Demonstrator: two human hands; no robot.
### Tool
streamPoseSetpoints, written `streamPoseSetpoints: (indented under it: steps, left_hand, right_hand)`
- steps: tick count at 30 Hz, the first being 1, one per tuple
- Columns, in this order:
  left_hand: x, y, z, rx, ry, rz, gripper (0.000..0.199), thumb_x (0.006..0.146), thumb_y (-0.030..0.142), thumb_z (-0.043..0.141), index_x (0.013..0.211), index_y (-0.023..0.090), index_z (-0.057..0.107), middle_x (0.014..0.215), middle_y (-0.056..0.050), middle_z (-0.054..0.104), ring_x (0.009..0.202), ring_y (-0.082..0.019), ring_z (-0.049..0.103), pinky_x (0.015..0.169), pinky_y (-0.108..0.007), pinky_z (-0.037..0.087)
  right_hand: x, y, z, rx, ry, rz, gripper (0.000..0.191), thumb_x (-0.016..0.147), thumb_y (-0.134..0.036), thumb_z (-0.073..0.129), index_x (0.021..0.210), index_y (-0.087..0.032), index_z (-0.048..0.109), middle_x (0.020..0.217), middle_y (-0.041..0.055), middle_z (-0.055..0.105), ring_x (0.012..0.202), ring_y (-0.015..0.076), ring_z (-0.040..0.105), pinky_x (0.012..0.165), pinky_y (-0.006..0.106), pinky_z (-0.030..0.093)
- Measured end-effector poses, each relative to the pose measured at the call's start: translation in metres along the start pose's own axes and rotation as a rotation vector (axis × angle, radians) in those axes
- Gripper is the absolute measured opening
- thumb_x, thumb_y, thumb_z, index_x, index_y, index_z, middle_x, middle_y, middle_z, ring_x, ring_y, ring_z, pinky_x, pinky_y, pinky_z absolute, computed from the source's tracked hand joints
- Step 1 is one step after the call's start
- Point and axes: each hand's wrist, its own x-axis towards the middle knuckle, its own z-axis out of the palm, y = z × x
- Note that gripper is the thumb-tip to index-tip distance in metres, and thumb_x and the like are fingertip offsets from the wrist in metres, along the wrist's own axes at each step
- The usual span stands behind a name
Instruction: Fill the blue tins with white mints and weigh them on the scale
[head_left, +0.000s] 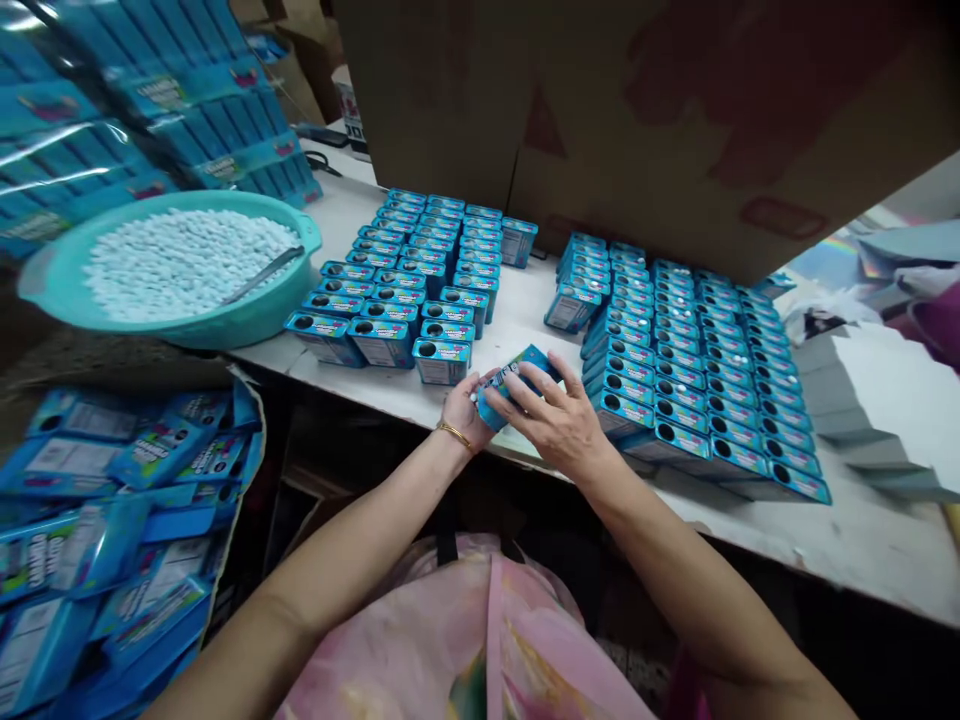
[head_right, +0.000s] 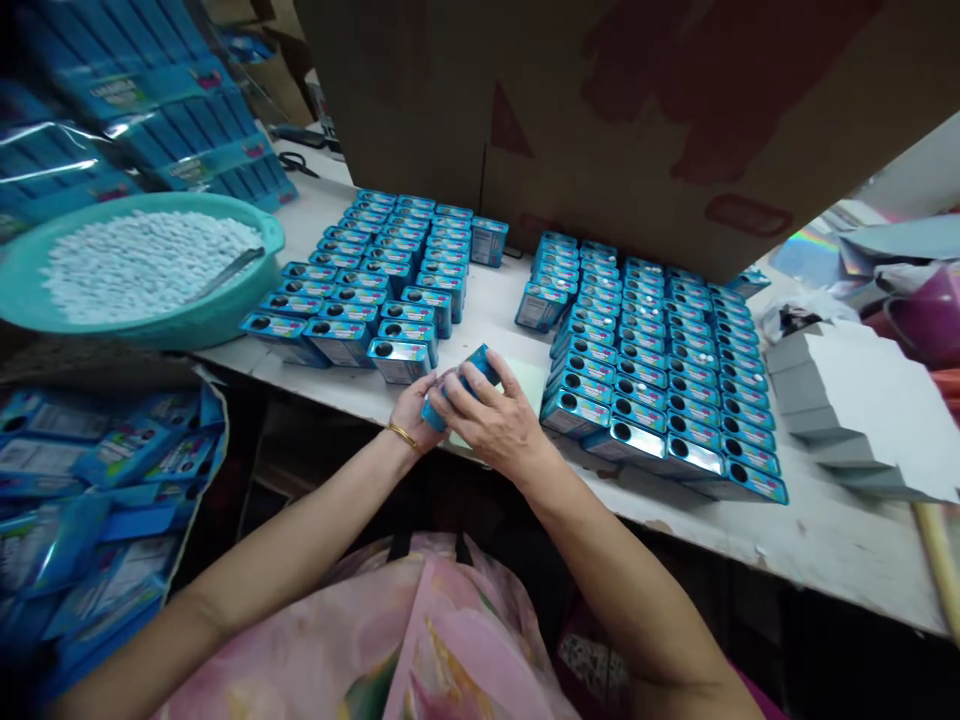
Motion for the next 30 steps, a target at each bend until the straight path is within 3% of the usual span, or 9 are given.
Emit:
streamPoseSetpoints:
  steps: [6, 15, 21, 26, 30]
  left_hand:
    - [-0.004, -0.005, 0.003, -0.063, 0.059, -0.041, 0.031, 0.081, 0.020, 0.039, 0.105, 0.004, 0.052, 0.069, -0.006, 0.062, 0.060, -0.012, 0.059, 0.060, -0.019, 0.048]
    - [0.012, -0.004, -0.008, -0.048, 0.023, 0.011, 0.025, 0.079, 0.016, 0.041, 0.095, 0.006, 0.057, 0.076, -0.011, 0.064, 0.066, -0.016, 0.061, 0.064, -0.026, 0.050]
    - [0.016, -0.007, -0.010, -0.028, 0.033, 0.012, 0.018, 0.078, 0.013, 0.042, 0.085, 0.009, 0.058, 0.071, -0.009, 0.064, 0.064, -0.016, 0.061, 0.060, -0.027, 0.051]
    - [0.013, -0.005, -0.006, -0.064, 0.087, 0.059, 0.012, 0.077, 0.010, 0.045, 0.077, 0.013, 0.056, 0.059, -0.003, 0.060, 0.058, -0.014, 0.060, 0.064, -0.030, 0.051]
    - [0.009, 0.003, -0.012, -0.013, 0.078, 0.086, 0.015, 0.079, 0.013, 0.042, 0.079, 0.010, 0.057, 0.064, -0.007, 0.062, 0.065, -0.018, 0.062, 0.066, -0.033, 0.052]
  right_hand:
    - [-0.006, -0.002, 0.004, -0.048, 0.018, -0.013, 0.032, 0.085, -0.017, 0.044, 0.114, -0.027, 0.049, 0.112, 0.0011, 0.055, 0.111, 0.0189, 0.042, 0.102, 0.046, 0.021]
    - [-0.017, 0.001, 0.005, 0.095, -0.012, 0.220, 0.035, 0.085, -0.017, 0.045, 0.115, -0.034, 0.049, 0.115, -0.0003, 0.055, 0.113, 0.0186, 0.041, 0.102, 0.045, 0.020]
    - [-0.021, 0.002, 0.007, 0.130, 0.000, 0.246, 0.036, 0.085, -0.016, 0.044, 0.115, -0.035, 0.050, 0.114, -0.0013, 0.055, 0.113, 0.0184, 0.041, 0.102, 0.044, 0.020]
    - [-0.022, 0.009, 0.015, 0.195, 0.043, 0.497, 0.035, 0.082, -0.017, 0.047, 0.114, -0.030, 0.050, 0.110, 0.0020, 0.056, 0.108, 0.0203, 0.044, 0.100, 0.044, 0.023]
    - [-0.029, 0.008, 0.030, 0.401, 0.164, 0.723, 0.035, 0.077, -0.018, 0.051, 0.112, -0.021, 0.049, 0.106, 0.0065, 0.056, 0.101, 0.0207, 0.049, 0.090, 0.038, 0.036]
